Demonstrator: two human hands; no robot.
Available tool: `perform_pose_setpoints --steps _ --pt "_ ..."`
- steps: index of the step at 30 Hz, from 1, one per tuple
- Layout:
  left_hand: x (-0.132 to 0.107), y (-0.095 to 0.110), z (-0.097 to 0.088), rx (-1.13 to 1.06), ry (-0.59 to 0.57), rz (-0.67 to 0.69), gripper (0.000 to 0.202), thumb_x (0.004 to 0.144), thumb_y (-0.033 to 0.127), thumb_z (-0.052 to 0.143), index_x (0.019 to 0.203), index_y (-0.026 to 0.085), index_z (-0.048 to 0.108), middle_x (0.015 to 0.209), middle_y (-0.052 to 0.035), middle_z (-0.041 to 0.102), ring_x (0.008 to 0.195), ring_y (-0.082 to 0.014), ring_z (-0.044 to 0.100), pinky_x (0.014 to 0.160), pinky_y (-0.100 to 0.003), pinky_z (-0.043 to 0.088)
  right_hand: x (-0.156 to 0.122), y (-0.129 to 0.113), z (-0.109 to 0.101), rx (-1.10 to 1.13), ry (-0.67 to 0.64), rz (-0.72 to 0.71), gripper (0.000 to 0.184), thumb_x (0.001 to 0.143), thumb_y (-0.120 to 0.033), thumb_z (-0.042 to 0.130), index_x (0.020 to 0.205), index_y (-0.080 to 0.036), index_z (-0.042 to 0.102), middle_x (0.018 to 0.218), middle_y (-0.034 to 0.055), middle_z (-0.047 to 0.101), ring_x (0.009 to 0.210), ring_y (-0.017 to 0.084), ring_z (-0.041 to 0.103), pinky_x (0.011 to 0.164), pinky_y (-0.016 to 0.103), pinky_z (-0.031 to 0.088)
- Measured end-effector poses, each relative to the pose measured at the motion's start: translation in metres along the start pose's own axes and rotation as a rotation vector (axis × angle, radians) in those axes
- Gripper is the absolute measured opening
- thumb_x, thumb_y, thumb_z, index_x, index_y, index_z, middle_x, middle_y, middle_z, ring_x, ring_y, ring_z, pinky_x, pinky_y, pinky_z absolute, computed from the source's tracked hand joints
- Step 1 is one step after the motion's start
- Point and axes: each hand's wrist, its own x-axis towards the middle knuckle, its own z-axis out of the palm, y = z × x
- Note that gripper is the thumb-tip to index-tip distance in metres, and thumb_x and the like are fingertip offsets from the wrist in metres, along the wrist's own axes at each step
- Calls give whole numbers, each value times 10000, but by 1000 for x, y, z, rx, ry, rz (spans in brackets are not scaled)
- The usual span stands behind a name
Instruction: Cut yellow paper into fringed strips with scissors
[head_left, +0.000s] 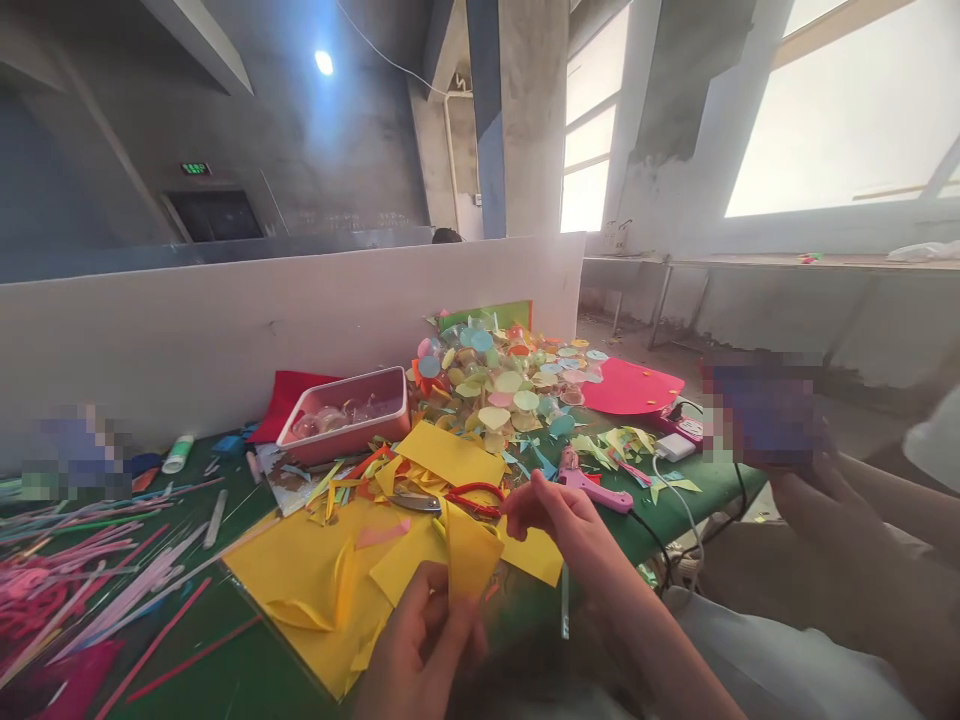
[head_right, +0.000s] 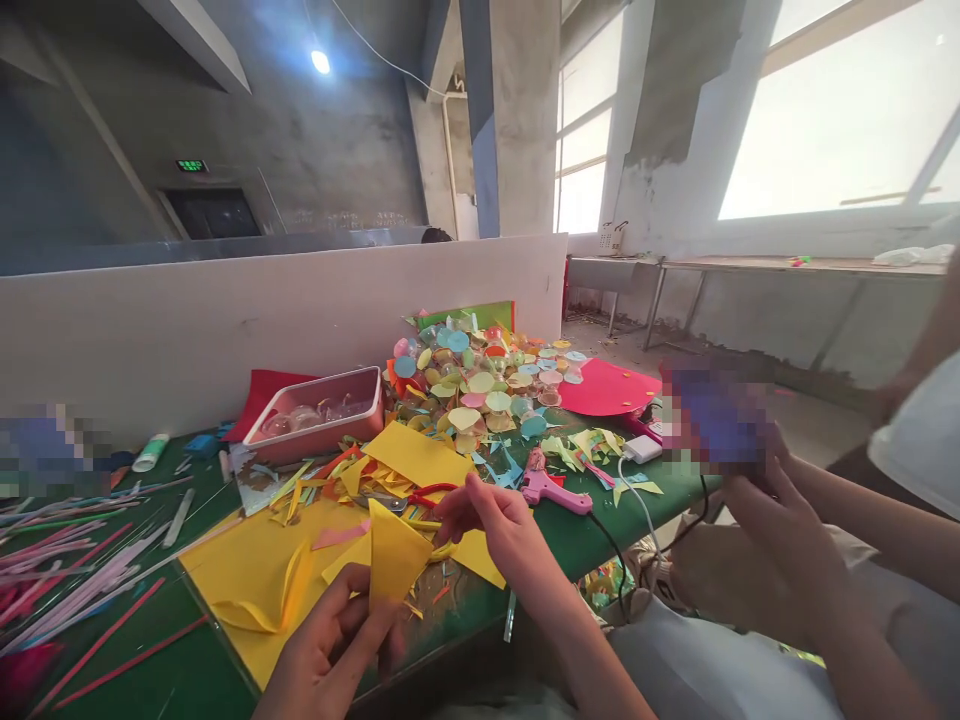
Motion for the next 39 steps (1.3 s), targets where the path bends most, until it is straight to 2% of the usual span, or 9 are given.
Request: perform_pose_setpoints --steps 4,7,11,16,22,27,32,39 --pt "2 -1 2 -39 1 36 357 725 549 720 766 224 580 547 65 567 546 -96 479 569 -193 409 -4 -1 -2 -85 -217 49 429 794 -598 678 907 -187 724 768 -4 649 701 124 577 696 240 471" --pt "3 -2 2 -41 0 52 339 737 533 718 792 225 586 570 61 585 562 -101 496 571 -190 414 -7 15 6 -110 -321 92 396 796 -568 692 887 -183 710 778 -10 637 713 125 571 685 233 457" --pt "4 -4 0 -41 -26 65 321 757 511 710 834 223 591 584 48 617 558 -106 498 562 -197 416 -8 28 11 -170 -282 67 448 879 -567 587 758 -148 690 689 -1 619 667 132 558 640 234 429" --pt "6 -8 -5 -17 -27 66 343 745 524 717 850 222 595 680 22 686 580 -112 515 574 -212 422 -12 25 11 -230 -230 28 497 939 -563 488 722 -161 686 703 6 670 694 151 591 652 227 436" --pt "7 -9 -9 57 -60 47 296 799 500 663 910 234 594 710 23 702 613 -126 563 612 -215 438 -12 30 10 -286 -217 4 499 930 -578 486 723 -175 695 683 -3 675 677 167 597 609 231 427" --pt "9 -13 -13 190 40 47 367 769 581 632 901 240 596 870 -25 724 790 -194 650 703 -260 471 -10 27 9 -300 -241 -13 507 930 -579 478 706 -170 677 670 1 650 676 169 591 621 241 432" --pt "10 -11 -15 221 60 70 339 756 575 647 819 247 590 820 8 682 764 -185 629 718 -256 475 -9 23 12 -298 -302 -2 552 936 -596 444 724 -153 696 674 15 638 672 164 592 643 252 434" --pt "9 -7 -13 175 55 76 322 753 552 666 820 244 597 829 -5 701 825 -196 637 758 -245 470 -9 25 16 -292 -281 16 562 922 -622 446 718 -153 679 667 17 620 652 159 582 615 250 420"
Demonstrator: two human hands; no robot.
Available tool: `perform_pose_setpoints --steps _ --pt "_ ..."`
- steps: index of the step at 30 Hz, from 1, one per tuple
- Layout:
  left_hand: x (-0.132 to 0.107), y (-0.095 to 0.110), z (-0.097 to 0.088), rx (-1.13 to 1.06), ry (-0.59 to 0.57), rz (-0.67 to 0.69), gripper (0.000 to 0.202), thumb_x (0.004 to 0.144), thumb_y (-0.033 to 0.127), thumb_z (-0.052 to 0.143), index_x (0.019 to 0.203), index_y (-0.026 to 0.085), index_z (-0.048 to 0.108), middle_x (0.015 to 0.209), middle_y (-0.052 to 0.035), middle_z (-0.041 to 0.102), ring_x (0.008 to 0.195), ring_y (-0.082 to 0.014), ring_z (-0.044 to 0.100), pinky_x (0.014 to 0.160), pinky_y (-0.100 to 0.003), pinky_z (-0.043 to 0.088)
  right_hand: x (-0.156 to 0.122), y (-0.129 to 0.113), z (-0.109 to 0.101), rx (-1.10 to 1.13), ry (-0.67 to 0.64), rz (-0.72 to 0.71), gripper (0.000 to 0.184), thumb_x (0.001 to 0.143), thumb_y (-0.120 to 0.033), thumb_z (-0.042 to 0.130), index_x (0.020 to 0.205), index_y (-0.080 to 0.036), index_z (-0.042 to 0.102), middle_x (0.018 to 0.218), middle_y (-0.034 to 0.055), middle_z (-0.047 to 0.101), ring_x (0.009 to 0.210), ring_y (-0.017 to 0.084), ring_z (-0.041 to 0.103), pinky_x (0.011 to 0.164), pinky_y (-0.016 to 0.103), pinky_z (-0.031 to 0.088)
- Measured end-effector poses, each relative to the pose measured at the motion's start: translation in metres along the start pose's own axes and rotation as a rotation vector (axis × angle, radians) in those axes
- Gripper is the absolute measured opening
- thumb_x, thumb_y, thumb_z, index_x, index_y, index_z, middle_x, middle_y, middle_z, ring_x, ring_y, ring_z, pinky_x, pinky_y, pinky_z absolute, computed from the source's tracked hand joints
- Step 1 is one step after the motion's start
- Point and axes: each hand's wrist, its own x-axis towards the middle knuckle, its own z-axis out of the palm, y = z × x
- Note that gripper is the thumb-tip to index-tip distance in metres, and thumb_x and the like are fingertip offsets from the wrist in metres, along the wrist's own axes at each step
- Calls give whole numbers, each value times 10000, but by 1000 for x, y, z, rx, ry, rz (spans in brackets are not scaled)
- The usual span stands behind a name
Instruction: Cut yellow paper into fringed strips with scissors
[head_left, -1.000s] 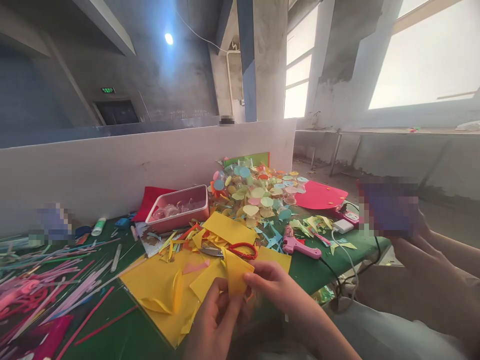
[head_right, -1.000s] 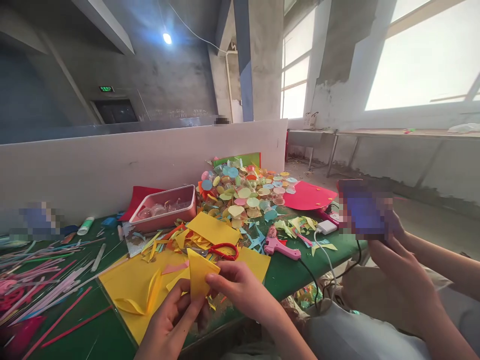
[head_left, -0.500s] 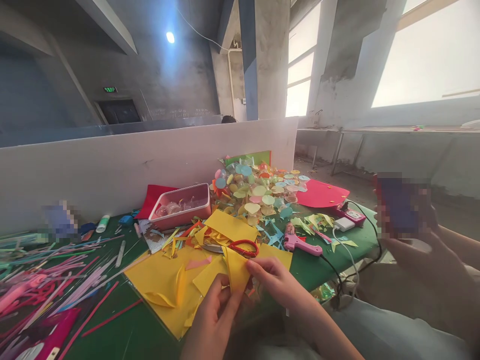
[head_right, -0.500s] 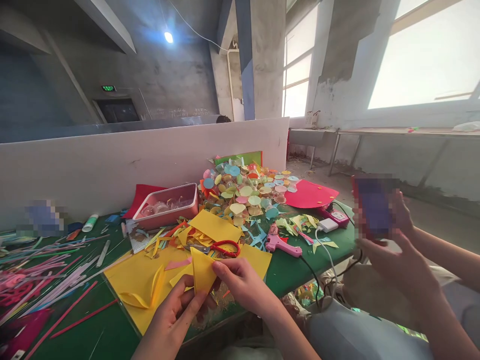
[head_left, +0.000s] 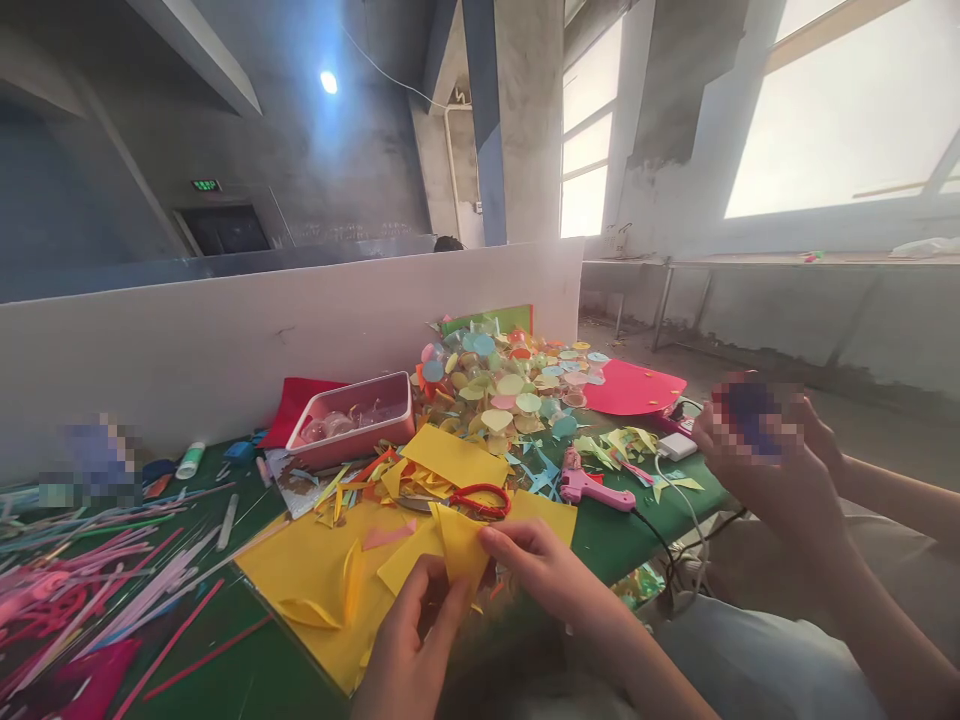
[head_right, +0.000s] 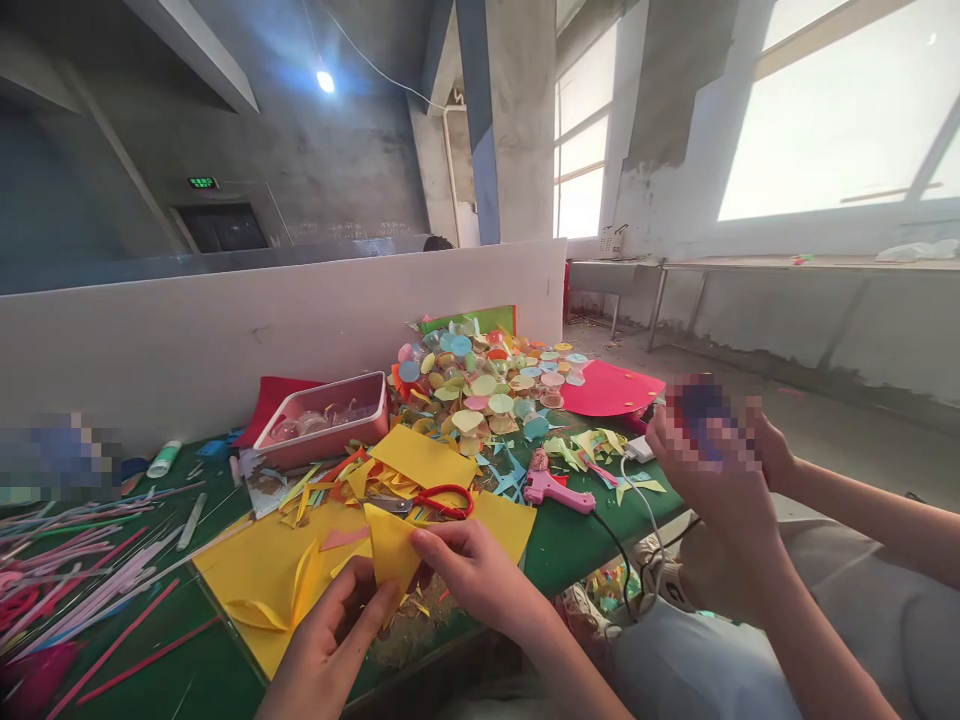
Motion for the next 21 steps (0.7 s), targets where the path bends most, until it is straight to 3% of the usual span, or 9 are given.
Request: perform_pose_setpoints --steps 10,15,18,21 --pt "-4 3 4 31 75 10 305 754 563 632 795 264 587 809 15 660 817 -197 626 742 -234 474 -3 -5 1 -38 10 5 563 934 -617 426 691 -162 652 647 17 637 631 159 588 599 248 415" --pt "-5 5 4 2 37 45 347 779 592 608 705 260 536 688 39 593 704 -166 559 685 -210 445 -5 -8 3 -64 30 10 551 933 -618 433 660 -170 603 631 11 623 615 141 557 574 234 379" --pt "-5 6 3 6 72 43 331 769 576 636 721 257 564 695 41 599 713 -161 552 689 -197 434 -3 -7 7 -32 26 25 554 916 -651 431 698 -172 604 648 8 611 630 141 559 581 229 401" --pt "-5 8 3 12 104 39 325 763 564 649 720 248 586 678 31 614 673 -161 535 644 -202 429 -3 -7 13 50 -3 33 503 860 -659 533 822 -172 651 720 3 616 666 138 556 625 229 431"
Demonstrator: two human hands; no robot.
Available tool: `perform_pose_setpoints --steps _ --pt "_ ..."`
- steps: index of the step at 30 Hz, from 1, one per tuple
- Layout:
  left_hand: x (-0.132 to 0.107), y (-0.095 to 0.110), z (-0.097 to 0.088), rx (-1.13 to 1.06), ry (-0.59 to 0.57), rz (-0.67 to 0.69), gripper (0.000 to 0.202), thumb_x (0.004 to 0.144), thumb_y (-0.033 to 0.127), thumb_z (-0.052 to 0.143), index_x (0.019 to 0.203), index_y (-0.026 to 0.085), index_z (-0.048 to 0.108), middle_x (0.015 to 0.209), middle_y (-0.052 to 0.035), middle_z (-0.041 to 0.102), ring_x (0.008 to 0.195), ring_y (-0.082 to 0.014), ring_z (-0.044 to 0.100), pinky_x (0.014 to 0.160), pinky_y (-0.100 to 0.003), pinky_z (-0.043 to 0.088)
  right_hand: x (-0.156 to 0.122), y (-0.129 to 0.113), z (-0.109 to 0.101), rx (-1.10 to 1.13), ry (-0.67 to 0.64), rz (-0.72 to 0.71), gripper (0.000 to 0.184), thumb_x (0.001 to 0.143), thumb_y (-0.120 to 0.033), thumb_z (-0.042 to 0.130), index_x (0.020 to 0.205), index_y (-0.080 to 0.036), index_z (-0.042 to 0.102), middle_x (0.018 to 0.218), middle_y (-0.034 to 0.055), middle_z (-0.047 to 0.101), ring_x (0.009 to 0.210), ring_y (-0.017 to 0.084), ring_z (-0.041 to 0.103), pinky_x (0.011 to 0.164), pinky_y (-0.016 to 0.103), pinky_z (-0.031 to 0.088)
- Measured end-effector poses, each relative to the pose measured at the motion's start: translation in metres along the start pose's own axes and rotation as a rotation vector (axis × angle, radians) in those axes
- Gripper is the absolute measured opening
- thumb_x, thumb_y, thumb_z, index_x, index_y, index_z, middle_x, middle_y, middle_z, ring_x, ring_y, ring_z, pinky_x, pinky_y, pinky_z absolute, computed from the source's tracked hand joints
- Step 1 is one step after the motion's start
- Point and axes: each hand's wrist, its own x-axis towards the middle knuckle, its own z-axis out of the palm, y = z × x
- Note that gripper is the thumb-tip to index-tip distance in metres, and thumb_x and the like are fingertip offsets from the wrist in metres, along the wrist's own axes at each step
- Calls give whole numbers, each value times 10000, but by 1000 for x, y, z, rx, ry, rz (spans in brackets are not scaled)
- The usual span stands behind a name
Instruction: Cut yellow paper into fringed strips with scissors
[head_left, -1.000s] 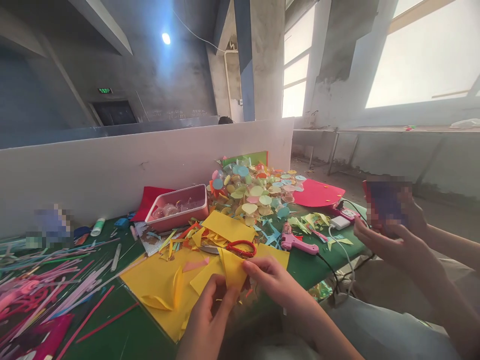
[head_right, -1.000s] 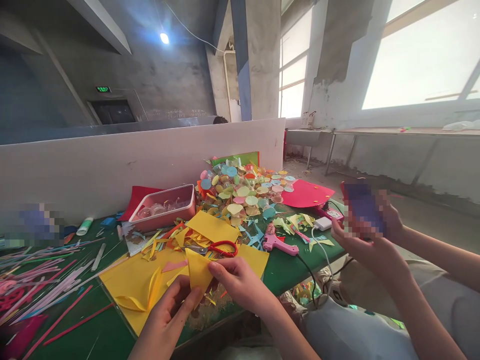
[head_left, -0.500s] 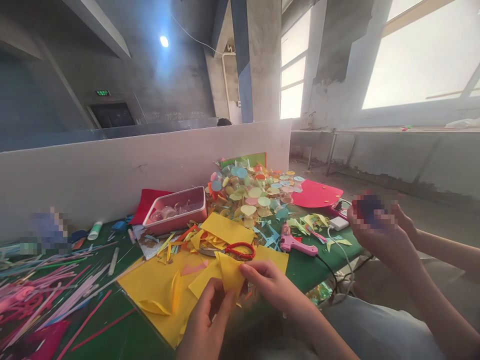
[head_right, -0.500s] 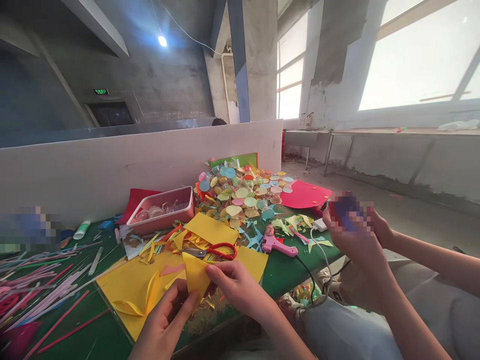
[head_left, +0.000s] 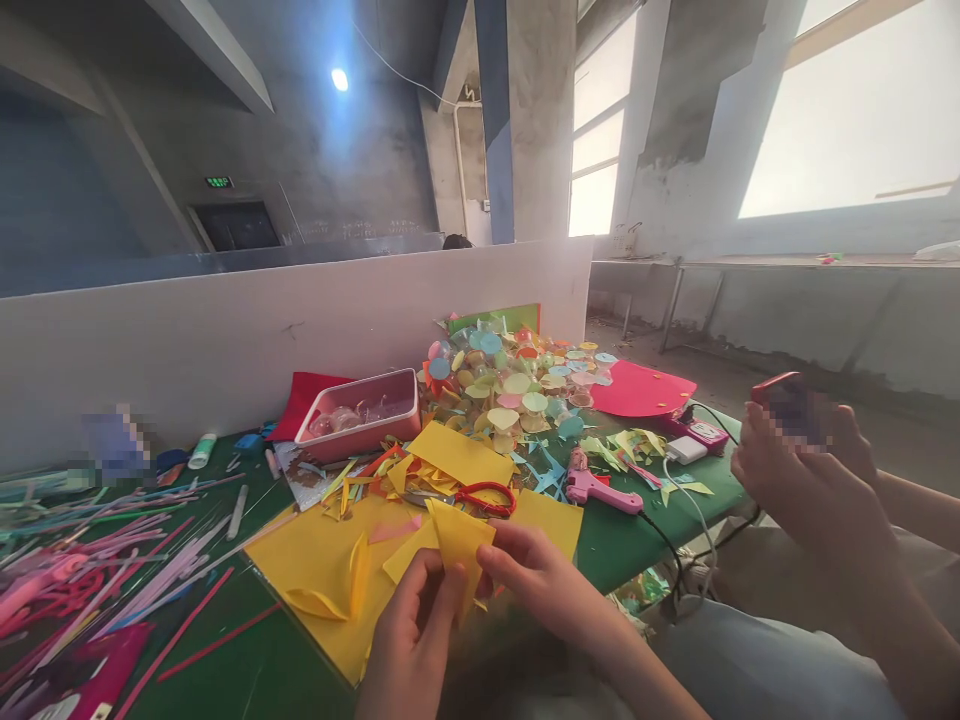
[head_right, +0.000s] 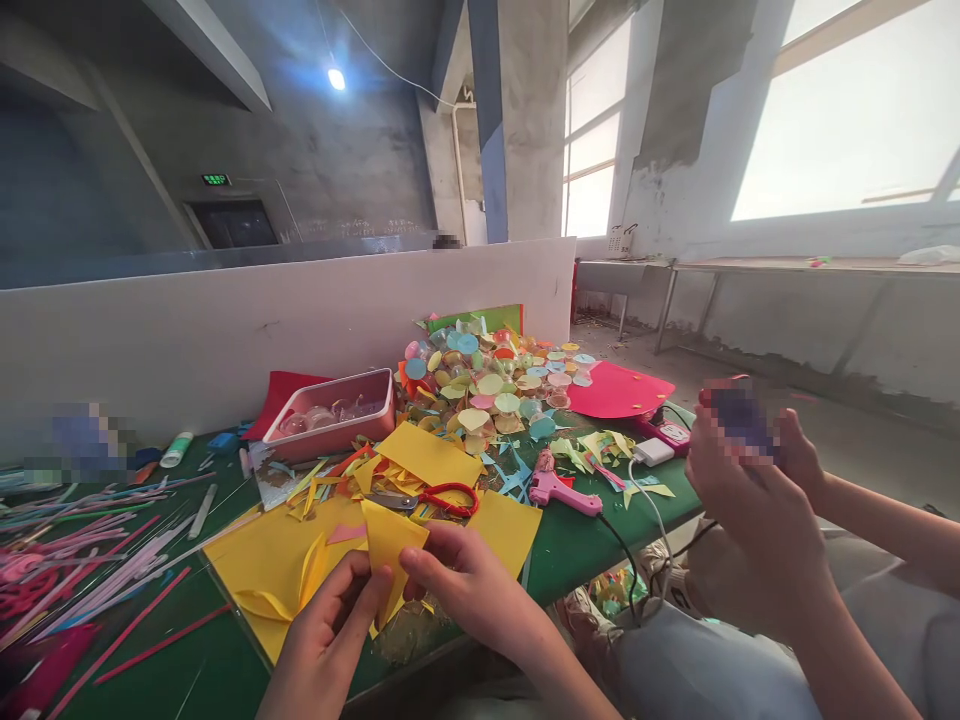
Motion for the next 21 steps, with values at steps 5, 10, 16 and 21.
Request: perform_pose_setpoints --steps 5,10,16,21 --pt "2 -3 -3 0 11 -3 355 751 587 646 700 249 551 627 39 568 640 -165 532 610 -214 432 -1 0 9 181 -43 9 463 818 -624 627 960 -186 682 795 8 636 696 139 551 679 246 459" --pt "5 -6 -7 45 -63 -16 380 744 616 637 703 248 552 670 21 618 689 -178 581 648 -223 469 1 3 9 159 -20 -19 433 852 -601 600 975 -196 690 792 7 627 700 146 557 675 249 463" --pt "2 -6 -1 1 7 28 342 756 573 652 707 244 571 658 45 584 653 -142 547 608 -187 425 0 5 8 31 55 -38 483 893 -627 508 823 -168 640 675 -10 566 620 131 540 587 226 415" --pt "2 -12 2 6 38 20 339 747 582 657 765 249 595 720 34 634 739 -162 603 646 -201 448 0 3 7 0 42 -31 513 877 -657 506 765 -167 604 590 -29 512 562 119 508 546 220 374"
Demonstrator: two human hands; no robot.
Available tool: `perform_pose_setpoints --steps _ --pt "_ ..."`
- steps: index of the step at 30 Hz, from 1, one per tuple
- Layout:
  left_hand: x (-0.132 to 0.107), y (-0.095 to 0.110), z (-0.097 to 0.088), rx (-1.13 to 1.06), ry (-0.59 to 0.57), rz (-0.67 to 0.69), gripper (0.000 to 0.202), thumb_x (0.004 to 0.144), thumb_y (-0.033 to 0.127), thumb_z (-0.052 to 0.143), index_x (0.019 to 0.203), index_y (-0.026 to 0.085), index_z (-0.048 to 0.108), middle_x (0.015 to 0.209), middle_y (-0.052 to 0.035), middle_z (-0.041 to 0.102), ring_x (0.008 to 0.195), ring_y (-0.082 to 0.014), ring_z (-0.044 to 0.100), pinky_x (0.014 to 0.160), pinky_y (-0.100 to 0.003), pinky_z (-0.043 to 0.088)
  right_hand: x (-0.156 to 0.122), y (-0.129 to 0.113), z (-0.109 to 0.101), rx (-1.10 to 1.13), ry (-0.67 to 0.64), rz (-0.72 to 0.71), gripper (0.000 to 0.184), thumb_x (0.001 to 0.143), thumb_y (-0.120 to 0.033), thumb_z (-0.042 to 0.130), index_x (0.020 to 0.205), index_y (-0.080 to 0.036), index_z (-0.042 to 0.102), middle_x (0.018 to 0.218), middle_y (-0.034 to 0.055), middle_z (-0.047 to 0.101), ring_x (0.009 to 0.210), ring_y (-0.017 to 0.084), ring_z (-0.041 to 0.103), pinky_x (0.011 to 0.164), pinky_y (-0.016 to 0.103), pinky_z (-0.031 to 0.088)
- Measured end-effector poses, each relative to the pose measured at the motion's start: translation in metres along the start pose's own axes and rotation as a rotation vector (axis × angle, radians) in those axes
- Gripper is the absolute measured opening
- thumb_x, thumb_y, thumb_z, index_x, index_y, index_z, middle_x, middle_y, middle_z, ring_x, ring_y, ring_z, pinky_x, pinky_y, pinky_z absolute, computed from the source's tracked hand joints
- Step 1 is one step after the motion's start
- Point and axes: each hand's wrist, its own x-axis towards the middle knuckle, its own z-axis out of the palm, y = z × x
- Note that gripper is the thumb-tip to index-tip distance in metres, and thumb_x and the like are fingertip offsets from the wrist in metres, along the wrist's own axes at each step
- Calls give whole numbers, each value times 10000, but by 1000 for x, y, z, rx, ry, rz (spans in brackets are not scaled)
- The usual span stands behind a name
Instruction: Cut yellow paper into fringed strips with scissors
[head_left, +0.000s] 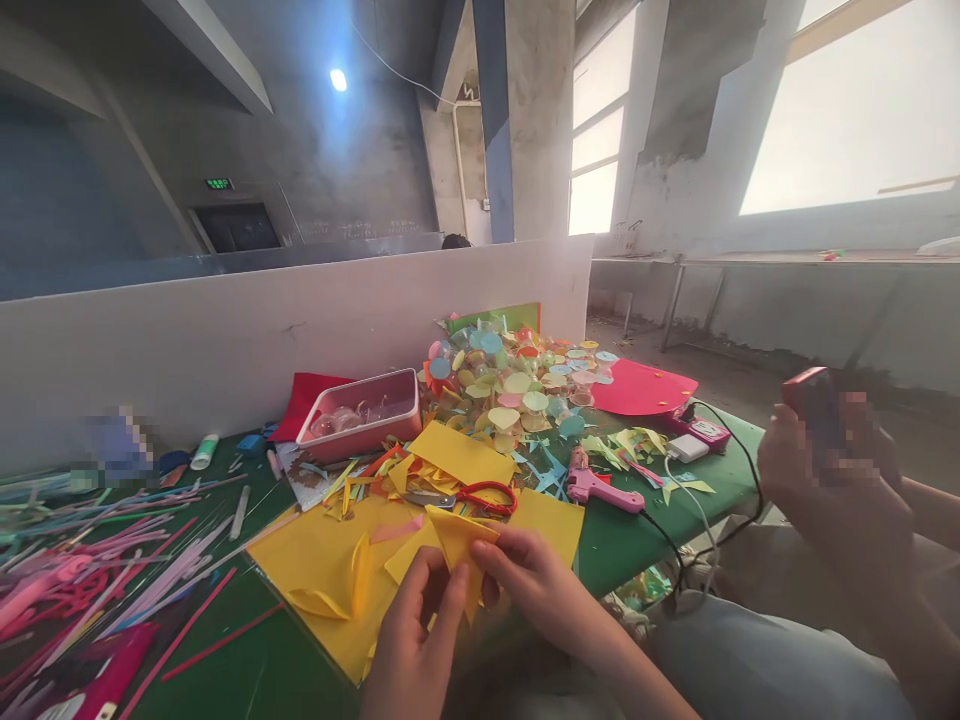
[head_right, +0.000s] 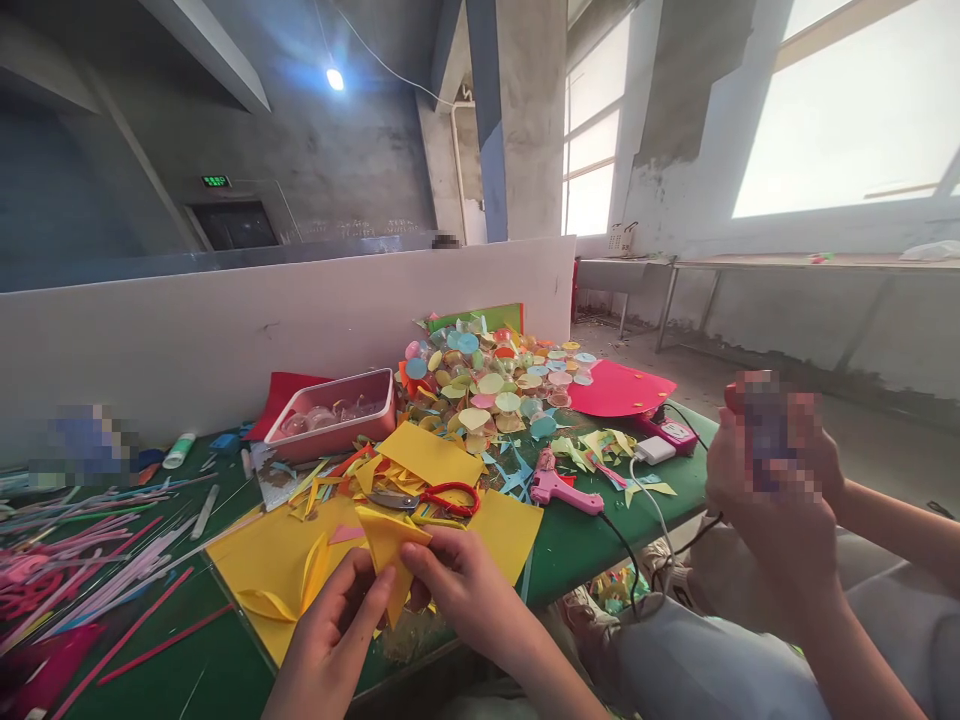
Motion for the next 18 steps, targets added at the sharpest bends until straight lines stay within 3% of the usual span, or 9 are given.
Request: perform_pose_setpoints --steps 2,4,12,18 --pt "1 -1 0 -18 47 -43 377 730 592 667 881 249 624 857 8 700 919 -196 645 736 -207 469 1 0 -1 -9 -11 13 525 861 -672 518 746 -166 602 573 -31 511 544 114 497 528 217 361" --pt "2 -2 0 -32 69 -56 412 722 589 679 931 238 627 940 -12 720 986 -211 650 771 -212 474 1 2 -1 -18 -14 28 537 851 -683 522 721 -167 594 553 -31 516 524 108 487 510 215 348" --pt "4 -3 0 -42 -15 -48 426 705 595 686 894 217 630 854 -12 722 837 -206 661 700 -235 487 0 7 4 -49 71 90 525 909 -630 443 670 -206 640 544 -19 558 510 127 549 507 229 428" --pt "6 0 0 -127 138 -39 437 696 596 699 932 229 676 680 46 652 683 -146 612 663 -198 501 -5 2 0 -151 149 74 394 880 -511 559 651 -223 700 583 -16 623 555 142 606 512 223 473"
